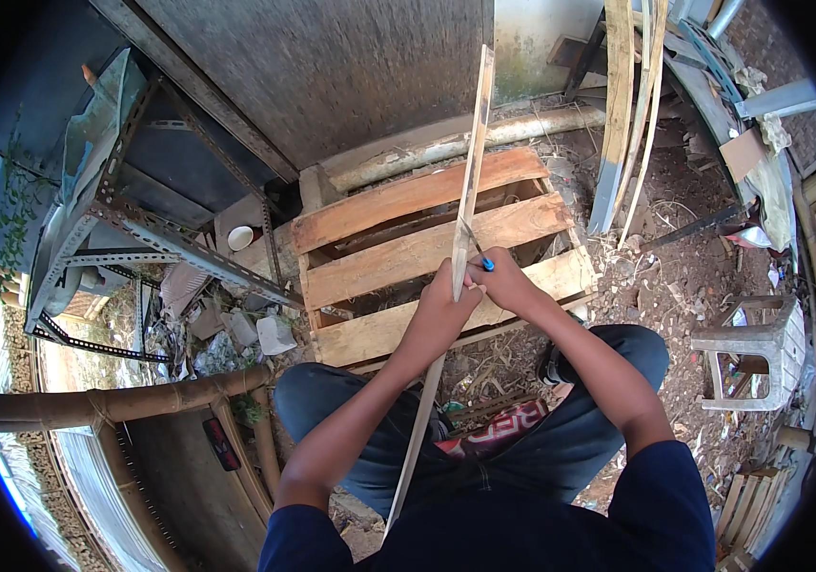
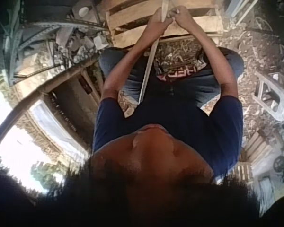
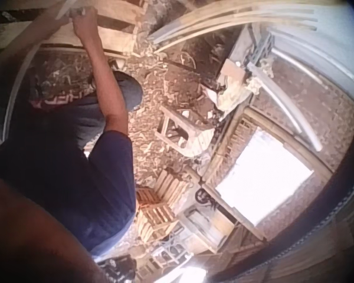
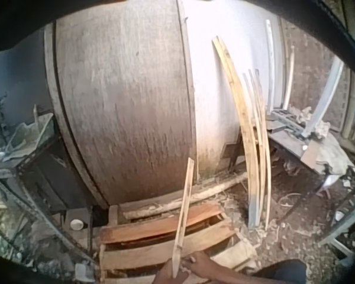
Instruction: Shaving or stripping a thin piece of bamboo with a knife over a wooden pallet.
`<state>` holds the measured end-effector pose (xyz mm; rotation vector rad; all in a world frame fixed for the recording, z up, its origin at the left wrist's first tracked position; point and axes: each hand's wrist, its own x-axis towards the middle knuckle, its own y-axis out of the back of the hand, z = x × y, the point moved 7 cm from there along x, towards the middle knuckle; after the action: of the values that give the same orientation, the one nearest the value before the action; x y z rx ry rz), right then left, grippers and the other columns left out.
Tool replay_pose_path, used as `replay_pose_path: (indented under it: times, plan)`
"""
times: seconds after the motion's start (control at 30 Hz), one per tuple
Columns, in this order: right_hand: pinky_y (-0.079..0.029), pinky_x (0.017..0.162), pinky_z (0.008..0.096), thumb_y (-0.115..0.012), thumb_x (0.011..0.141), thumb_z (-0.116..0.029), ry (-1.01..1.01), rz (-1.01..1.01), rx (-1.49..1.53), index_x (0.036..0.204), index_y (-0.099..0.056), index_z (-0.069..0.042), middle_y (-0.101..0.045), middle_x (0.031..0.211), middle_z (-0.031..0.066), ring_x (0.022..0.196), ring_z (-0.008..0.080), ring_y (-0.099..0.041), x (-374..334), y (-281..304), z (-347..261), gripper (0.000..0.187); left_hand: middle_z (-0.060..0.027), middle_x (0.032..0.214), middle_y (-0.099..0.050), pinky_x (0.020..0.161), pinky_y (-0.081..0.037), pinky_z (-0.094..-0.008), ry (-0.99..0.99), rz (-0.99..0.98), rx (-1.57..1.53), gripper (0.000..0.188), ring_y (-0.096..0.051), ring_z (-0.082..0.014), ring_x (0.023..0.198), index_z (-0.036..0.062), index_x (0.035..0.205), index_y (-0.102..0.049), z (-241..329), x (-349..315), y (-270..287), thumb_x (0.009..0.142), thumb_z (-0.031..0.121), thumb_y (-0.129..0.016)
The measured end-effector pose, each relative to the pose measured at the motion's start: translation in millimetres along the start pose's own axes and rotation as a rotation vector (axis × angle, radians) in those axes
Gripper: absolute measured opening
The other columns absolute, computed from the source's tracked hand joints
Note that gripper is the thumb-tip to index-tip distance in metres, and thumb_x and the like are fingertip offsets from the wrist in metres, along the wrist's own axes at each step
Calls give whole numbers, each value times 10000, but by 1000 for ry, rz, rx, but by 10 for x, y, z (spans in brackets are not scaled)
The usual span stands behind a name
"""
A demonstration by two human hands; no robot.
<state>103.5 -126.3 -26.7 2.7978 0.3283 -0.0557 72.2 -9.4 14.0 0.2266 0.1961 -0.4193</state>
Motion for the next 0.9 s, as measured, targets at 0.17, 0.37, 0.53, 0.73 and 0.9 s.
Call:
replay_pose_path:
  times: [0.17, 0.37, 0.53, 0.73, 0.9]
  plan:
    - [-350, 478, 357, -574, 797, -160, -14, -7, 5, 622, -551, 77, -428, 484, 130, 466, 146, -375, 6, 15, 66, 296, 4, 666, -425, 401, -338, -241, -69, 6, 11, 211, -410, -67, 467, 80, 942, -404, 75, -7, -20, 895, 171, -588]
    - [-341, 475, 358, -567, 805, -166, -11, -11, -12, 625, -546, 76, -415, 479, 125, 465, 145, -368, 18, -4, 96, 302, 3, 688, -429, 413, -347, -243, -36, 6, 20, 208, -412, -64, 487, 77, 936, -408, 67, -9, -3, 893, 175, -586]
    - [-341, 474, 358, -563, 817, -166, -8, -19, 10, 640, -557, 70, -422, 480, 119, 467, 139, -369, -1, -14, 5, 295, -110, 740, -514, 643, -428, -338, 29, 1, 37, 248, -489, -167, 677, 10, 960, -446, 86, -49, 27, 858, 183, -592]
    - [-355, 486, 350, -559, 825, -174, -67, -21, -29, 663, -600, 50, -445, 486, 116, 471, 135, -396, -8, 9, 32, 279, -112, 727, -516, 631, -428, -343, 60, -6, 39, 249, -496, -171, 667, 13, 956, -444, 82, -37, 16, 858, 185, -594]
    - [-361, 488, 349, -556, 820, -176, -50, -14, -20, 653, -603, 44, -458, 488, 125, 463, 147, -406, -13, 6, 27, 280, 3, 690, -428, 415, -351, -245, -23, -2, 29, 229, -416, -67, 494, 74, 956, -415, 43, -18, -4, 886, 199, -594]
